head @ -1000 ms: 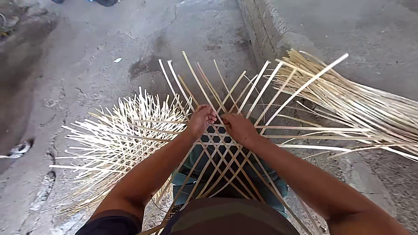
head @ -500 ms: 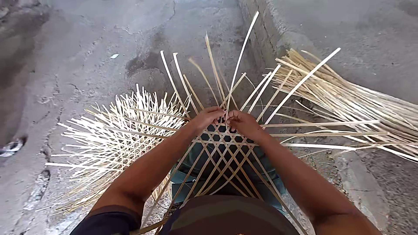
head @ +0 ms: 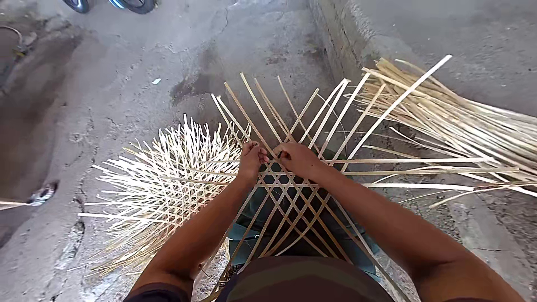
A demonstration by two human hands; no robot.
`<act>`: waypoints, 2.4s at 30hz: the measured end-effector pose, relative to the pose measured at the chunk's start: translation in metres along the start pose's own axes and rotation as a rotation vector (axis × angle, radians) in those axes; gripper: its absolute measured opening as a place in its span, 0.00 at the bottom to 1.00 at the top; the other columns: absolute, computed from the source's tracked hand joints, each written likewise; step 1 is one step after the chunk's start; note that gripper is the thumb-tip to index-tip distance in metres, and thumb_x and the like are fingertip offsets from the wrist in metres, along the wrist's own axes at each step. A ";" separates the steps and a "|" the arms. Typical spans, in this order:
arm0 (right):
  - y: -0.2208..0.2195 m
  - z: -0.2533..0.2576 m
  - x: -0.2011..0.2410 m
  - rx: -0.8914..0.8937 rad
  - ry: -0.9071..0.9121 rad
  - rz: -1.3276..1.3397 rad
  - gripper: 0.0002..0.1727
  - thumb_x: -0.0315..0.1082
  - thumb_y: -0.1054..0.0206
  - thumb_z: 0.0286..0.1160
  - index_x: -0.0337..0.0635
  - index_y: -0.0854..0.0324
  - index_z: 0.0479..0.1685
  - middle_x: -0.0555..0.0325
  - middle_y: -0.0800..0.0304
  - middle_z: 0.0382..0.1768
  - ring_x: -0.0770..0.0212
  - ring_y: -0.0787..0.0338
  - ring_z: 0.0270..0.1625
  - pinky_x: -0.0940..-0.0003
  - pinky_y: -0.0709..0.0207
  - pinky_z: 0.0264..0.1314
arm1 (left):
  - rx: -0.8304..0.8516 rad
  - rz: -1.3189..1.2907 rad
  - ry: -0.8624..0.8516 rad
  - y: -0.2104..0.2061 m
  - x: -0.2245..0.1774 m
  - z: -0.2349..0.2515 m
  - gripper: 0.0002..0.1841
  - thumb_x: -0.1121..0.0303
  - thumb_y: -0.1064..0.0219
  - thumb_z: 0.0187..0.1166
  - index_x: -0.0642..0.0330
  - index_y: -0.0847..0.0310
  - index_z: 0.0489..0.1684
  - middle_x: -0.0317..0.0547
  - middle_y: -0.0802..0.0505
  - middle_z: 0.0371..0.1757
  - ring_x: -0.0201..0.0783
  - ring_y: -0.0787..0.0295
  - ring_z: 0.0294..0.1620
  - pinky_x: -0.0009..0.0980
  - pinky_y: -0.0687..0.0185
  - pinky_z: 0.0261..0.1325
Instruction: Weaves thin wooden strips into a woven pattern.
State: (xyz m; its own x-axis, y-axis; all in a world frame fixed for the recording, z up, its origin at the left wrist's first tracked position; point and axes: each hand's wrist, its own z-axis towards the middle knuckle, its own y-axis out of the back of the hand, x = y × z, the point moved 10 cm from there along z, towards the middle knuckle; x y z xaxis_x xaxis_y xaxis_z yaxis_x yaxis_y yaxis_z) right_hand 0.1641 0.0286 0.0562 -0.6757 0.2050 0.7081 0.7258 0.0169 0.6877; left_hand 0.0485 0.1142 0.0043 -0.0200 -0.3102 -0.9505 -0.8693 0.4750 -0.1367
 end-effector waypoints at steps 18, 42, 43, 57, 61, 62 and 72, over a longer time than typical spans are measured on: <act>0.009 -0.005 -0.014 -0.256 -0.107 0.068 0.16 0.38 0.21 0.71 0.35 0.18 0.44 0.46 0.13 0.42 0.51 0.12 0.44 0.51 0.17 0.50 | 0.308 0.363 -0.114 -0.023 -0.016 0.003 0.09 0.71 0.33 0.84 0.58 0.09 0.54 0.42 0.06 0.47 0.30 0.16 0.31 0.27 0.21 0.33; 0.085 -0.049 -0.123 -0.357 -0.196 0.910 0.20 0.31 0.48 0.92 0.39 0.26 0.78 0.57 0.13 0.65 0.71 0.12 0.57 0.75 0.20 0.61 | 0.480 0.341 -0.132 -0.068 -0.022 0.006 0.08 0.72 0.31 0.82 0.59 0.07 0.51 0.42 0.06 0.40 0.27 0.18 0.29 0.24 0.24 0.32; 0.085 -0.049 -0.119 -0.359 -0.200 0.864 0.21 0.32 0.47 0.92 0.38 0.28 0.79 0.56 0.15 0.69 0.69 0.13 0.62 0.73 0.21 0.66 | 0.482 0.337 -0.132 -0.069 -0.021 0.006 0.08 0.73 0.31 0.82 0.59 0.07 0.50 0.41 0.06 0.39 0.26 0.18 0.28 0.23 0.25 0.32; 0.102 -0.071 -0.115 -0.772 -0.057 1.000 0.22 0.48 0.57 0.95 0.52 0.26 0.31 0.73 0.26 0.17 0.72 0.24 0.17 0.72 0.21 0.27 | 0.493 0.306 -0.102 -0.068 -0.020 0.008 0.08 0.73 0.31 0.82 0.58 0.07 0.51 0.41 0.07 0.38 0.27 0.19 0.27 0.23 0.24 0.31; 0.106 -0.071 -0.102 -0.747 -0.216 0.785 0.23 0.38 0.59 0.97 0.33 0.26 0.72 0.46 0.09 0.53 0.56 0.04 0.47 0.59 0.09 0.53 | 0.496 0.264 -0.133 -0.070 -0.020 0.006 0.08 0.74 0.30 0.81 0.59 0.07 0.51 0.41 0.06 0.38 0.27 0.18 0.28 0.23 0.24 0.32; 0.106 -0.062 -0.107 -0.698 -0.305 0.756 0.22 0.32 0.56 0.95 0.32 0.35 0.81 0.40 0.16 0.65 0.53 0.06 0.54 0.59 0.10 0.58 | 0.498 0.260 -0.147 -0.071 -0.021 0.004 0.08 0.75 0.31 0.80 0.59 0.07 0.51 0.41 0.07 0.38 0.27 0.18 0.29 0.23 0.24 0.33; 0.070 0.003 -0.049 0.220 -0.100 0.744 0.33 0.38 0.53 0.94 0.57 0.57 0.97 0.51 0.16 0.72 0.58 0.09 0.62 0.62 0.15 0.65 | 0.483 0.275 -0.128 -0.054 -0.023 -0.002 0.07 0.74 0.30 0.81 0.57 0.07 0.50 0.39 0.06 0.36 0.25 0.21 0.24 0.22 0.27 0.29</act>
State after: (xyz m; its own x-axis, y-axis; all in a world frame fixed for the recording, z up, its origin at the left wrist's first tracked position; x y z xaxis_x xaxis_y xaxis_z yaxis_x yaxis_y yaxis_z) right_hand 0.2481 0.0224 0.0694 0.0057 0.3258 0.9454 0.9994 0.0314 -0.0169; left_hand 0.0945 0.0943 0.0344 -0.1279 -0.0341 -0.9912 -0.5157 0.8560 0.0371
